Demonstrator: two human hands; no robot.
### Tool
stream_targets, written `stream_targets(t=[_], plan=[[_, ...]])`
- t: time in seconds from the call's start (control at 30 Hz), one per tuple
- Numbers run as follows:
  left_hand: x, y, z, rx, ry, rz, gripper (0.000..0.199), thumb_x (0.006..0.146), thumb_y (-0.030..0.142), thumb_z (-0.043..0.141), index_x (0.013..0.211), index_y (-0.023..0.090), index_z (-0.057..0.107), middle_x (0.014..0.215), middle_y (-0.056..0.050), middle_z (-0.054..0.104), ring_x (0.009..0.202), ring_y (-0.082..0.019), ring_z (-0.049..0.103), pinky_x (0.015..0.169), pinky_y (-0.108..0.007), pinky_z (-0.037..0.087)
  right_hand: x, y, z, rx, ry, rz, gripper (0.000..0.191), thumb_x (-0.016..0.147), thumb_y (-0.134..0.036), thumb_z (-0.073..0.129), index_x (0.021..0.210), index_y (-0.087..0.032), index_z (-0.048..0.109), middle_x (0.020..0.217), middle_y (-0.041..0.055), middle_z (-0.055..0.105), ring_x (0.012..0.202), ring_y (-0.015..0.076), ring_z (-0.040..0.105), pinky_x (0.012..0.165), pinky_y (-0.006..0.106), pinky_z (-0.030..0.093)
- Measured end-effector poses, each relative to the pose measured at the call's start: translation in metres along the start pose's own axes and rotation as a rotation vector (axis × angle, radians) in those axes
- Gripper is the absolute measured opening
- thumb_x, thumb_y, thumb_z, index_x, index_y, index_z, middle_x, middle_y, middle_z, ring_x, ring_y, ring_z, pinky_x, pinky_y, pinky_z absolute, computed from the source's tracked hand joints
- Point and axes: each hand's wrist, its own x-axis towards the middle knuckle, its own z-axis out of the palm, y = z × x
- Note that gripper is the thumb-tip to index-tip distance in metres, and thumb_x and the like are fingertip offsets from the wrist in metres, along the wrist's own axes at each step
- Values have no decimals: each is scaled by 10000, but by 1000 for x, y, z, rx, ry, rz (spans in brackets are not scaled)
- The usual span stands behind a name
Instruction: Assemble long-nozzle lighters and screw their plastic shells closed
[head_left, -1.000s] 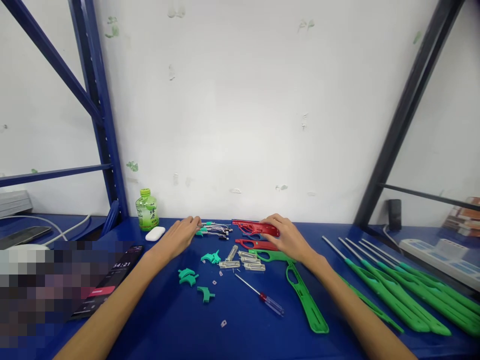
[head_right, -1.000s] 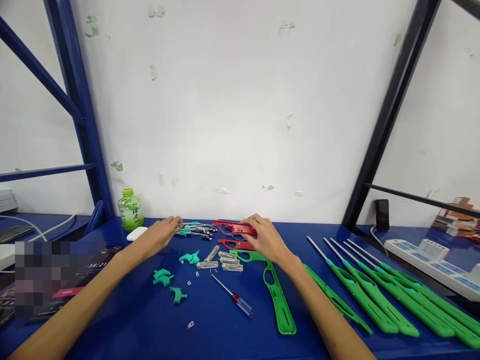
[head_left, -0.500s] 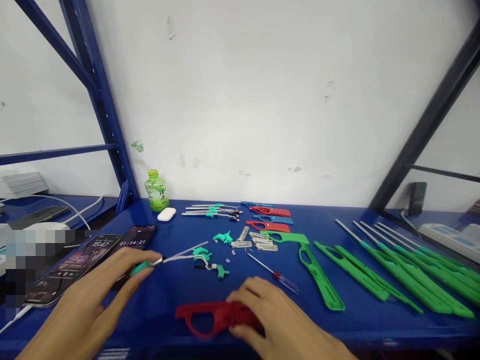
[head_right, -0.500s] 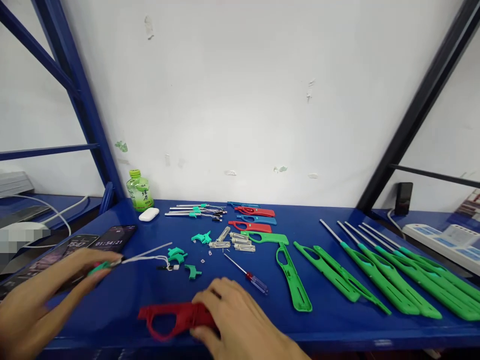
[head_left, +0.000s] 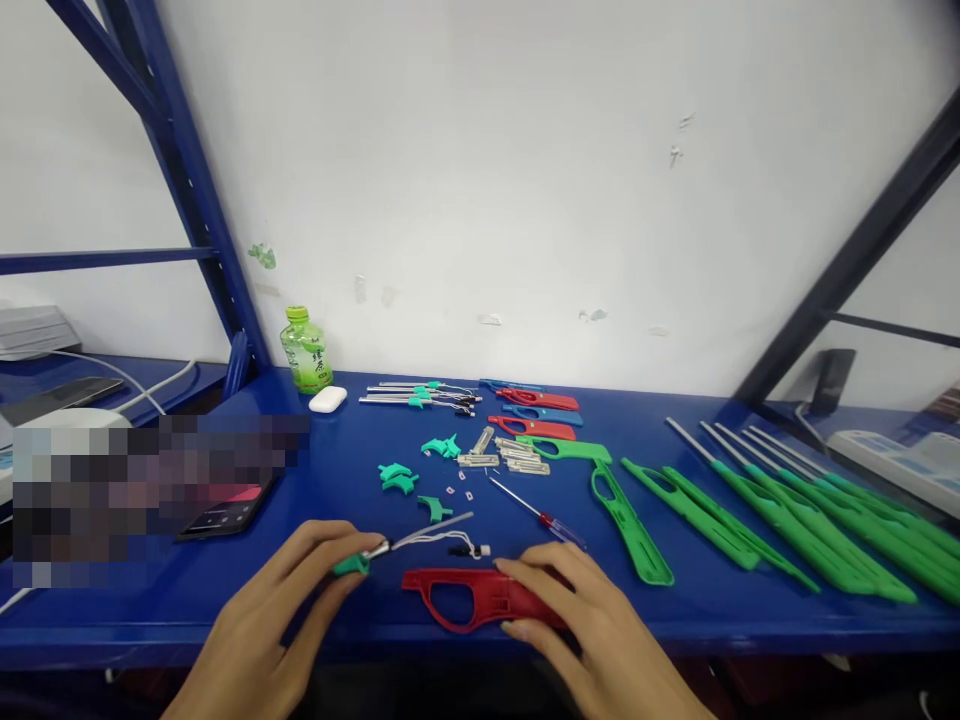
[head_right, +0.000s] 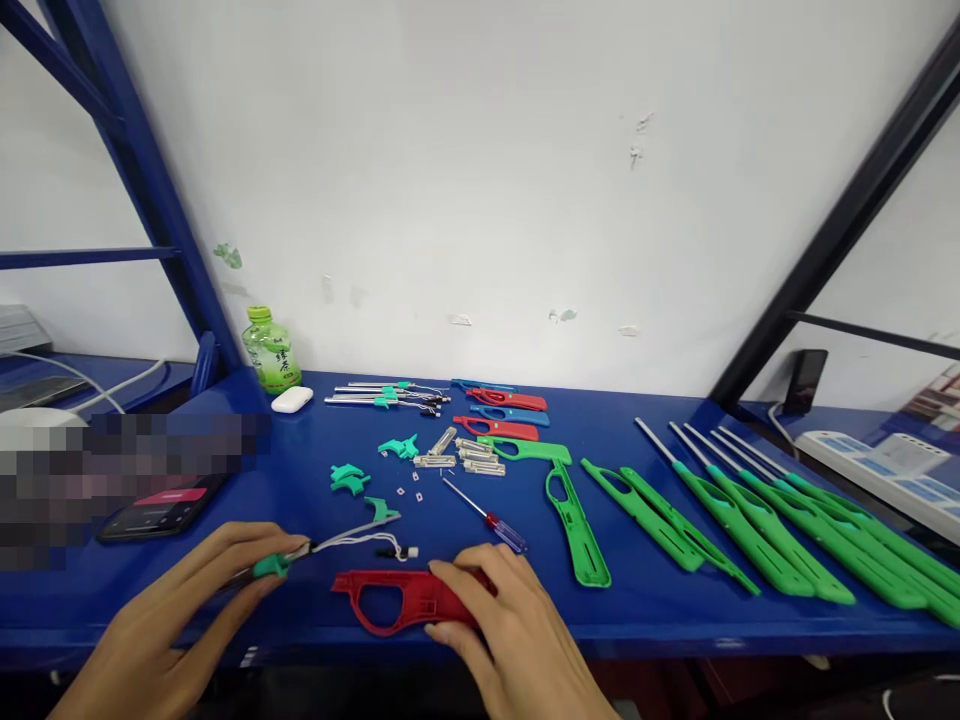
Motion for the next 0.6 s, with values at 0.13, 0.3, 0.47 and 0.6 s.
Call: stream_targets(t=[0.13, 0.3, 0.47, 0.6], plan=[[1, 10, 5, -41, -52, 30, 257, 1076, 460, 540, 1135, 403, 783, 1081, 38, 777, 921, -134, 792, 826, -137, 602, 8, -3, 4, 84, 7, 60, 360, 1081, -401, 570, 1436, -418, 628, 1269, 62, 704, 1145, 294, 710, 978, 465, 640], [-11, 4, 13, -24, -175, -19, 288, 1095, 426, 514, 1257, 386, 749, 1224, 5, 740, 1032, -166, 760, 908, -211, 596, 4, -1, 10, 142, 67, 102, 385, 1068, -465, 593, 1450, -428, 621, 1269, 49, 715, 1164, 299, 711, 1005, 474, 630], [-16, -4, 17, -21, -230, 13, 320, 1107, 351, 488, 1322, 407, 719, 1272, -13, 714, 1122, -193, 716, 953, -277, 588, -3, 6, 17, 124, 122, 158, 616, 1034, -515, 629, 1612, -457, 424, 1269, 43, 746, 1200, 351, 715, 1033, 576, 605], [-16, -8, 18, 23, -263, 72, 390, 1105, 273, 465, 1397, 429, 671, 1311, -17, 694, 1189, -205, 676, 1035, -334, 565, -2, 6, 16, 115, 103, 165, 602, 1029, -509, 644, 1595, -474, 441, 1290, 31, 748, 1235, 355, 704, 1047, 584, 596]])
